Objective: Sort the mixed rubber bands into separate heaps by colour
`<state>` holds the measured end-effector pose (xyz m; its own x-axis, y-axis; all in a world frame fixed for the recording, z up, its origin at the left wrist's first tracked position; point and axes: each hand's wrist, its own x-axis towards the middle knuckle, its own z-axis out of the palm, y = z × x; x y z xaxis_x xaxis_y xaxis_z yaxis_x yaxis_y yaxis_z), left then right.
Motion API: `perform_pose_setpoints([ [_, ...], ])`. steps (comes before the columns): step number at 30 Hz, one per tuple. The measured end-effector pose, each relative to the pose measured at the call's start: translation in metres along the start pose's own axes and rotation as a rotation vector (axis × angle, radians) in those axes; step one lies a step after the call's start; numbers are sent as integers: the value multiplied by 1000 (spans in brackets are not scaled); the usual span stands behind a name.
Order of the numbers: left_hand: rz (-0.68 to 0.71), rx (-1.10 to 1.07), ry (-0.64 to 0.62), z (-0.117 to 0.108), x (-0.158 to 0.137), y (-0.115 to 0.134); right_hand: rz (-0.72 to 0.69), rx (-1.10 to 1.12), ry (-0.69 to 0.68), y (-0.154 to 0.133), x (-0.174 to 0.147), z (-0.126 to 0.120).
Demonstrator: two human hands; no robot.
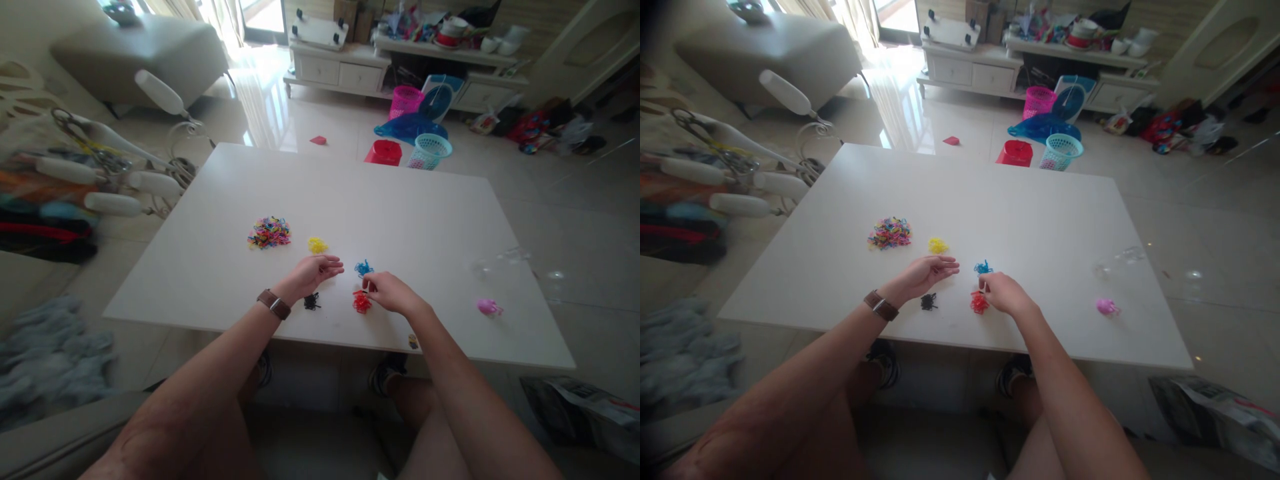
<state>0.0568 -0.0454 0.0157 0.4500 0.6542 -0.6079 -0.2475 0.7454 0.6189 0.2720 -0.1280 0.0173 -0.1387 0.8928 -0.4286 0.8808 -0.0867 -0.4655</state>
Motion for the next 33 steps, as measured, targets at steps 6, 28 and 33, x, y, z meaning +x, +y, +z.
perform_pose_setpoints([
  [6,-25,159,-75,5,-3,-11,-127,48,153,-15,0,-2],
  [28,4,253,-170,6,0,-24,-236,81,348,-28,-5,-9],
  [33,-4,256,-160,7,-1,-23,-240,80,355,-29,-6,-10],
])
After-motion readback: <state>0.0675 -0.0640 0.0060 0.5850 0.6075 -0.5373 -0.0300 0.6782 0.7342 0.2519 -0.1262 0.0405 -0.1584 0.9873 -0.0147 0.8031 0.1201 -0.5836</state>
